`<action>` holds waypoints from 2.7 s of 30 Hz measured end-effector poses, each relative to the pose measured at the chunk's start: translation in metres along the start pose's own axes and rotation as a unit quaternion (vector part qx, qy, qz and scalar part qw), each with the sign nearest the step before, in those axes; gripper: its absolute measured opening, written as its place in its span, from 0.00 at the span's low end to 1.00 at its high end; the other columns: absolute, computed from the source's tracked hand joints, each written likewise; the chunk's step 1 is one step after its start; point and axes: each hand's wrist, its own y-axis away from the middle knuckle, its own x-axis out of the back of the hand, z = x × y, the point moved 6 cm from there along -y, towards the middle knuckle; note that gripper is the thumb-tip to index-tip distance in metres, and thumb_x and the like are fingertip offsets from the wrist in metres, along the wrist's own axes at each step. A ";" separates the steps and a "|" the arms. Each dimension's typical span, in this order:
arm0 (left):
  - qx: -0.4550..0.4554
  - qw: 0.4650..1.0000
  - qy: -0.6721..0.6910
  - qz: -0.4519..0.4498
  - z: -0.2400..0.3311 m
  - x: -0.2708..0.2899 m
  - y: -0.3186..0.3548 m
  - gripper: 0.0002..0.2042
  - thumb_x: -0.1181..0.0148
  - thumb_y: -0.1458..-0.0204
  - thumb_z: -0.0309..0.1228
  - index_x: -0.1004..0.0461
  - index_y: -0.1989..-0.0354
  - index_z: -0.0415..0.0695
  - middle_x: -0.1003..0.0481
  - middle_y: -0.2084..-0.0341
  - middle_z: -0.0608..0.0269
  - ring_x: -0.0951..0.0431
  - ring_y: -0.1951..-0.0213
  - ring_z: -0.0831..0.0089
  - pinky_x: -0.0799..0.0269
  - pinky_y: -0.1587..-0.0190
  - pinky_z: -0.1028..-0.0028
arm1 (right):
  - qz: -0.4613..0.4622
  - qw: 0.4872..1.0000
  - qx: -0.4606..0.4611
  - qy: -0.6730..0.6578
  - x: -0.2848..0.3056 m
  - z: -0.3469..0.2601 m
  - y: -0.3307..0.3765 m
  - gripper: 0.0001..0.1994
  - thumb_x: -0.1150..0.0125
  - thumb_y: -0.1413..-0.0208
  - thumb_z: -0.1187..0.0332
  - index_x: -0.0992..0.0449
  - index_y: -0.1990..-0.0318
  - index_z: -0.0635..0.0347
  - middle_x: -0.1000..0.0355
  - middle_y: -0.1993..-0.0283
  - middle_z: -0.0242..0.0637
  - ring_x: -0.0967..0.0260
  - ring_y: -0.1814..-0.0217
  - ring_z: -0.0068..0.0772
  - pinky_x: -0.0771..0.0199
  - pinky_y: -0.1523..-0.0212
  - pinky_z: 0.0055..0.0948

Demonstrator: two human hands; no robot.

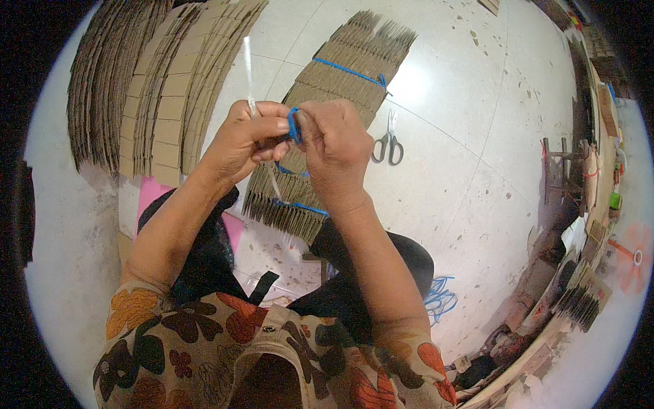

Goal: The person sits on the floor and bundles stacks of corrugated cardboard using blue plastic straps. They wrap the straps around the stacks, tie knots, and cut the excess with scissors. The person then moves the finished bundles aside and repeats the process with new stacks.

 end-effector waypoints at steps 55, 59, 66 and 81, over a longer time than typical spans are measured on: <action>-0.052 0.996 0.053 0.054 -0.002 0.009 -0.004 0.06 0.44 0.52 0.24 0.30 0.70 0.34 0.31 0.85 0.64 0.38 0.87 0.84 0.44 0.84 0.87 | -0.064 0.639 -0.526 -0.558 -0.039 0.030 0.038 0.11 0.43 0.48 0.66 0.36 0.78 0.54 0.49 0.84 0.21 0.57 0.90 0.10 0.62 0.91 0.13; -0.049 0.994 0.091 0.019 -0.001 0.007 -0.005 0.06 0.44 0.51 0.25 0.30 0.69 0.33 0.31 0.84 0.61 0.38 0.87 0.83 0.44 0.84 0.87 | -0.100 0.626 -0.506 -0.584 -0.043 0.023 0.036 0.13 0.43 0.46 0.62 0.37 0.78 0.53 0.50 0.86 0.21 0.58 0.90 0.11 0.61 0.92 0.13; -0.030 0.996 0.075 -0.033 0.005 0.004 -0.001 0.06 0.41 0.51 0.26 0.27 0.73 0.36 0.27 0.84 0.59 0.33 0.87 0.85 0.42 0.87 0.90 | -0.163 0.685 -0.473 -0.530 -0.031 0.025 0.024 0.15 0.37 0.50 0.62 0.37 0.82 0.52 0.46 0.87 0.20 0.54 0.90 0.11 0.60 0.90 0.14; -0.008 0.998 0.054 -0.010 -0.005 0.013 0.002 0.08 0.46 0.55 0.22 0.28 0.68 0.30 0.26 0.81 0.50 0.35 0.87 0.81 0.43 0.87 0.86 | -0.189 0.962 -0.173 -0.098 0.000 0.022 -0.009 0.13 0.36 0.57 0.66 0.28 0.85 0.64 0.38 0.90 0.30 0.46 0.86 0.15 0.47 0.85 0.22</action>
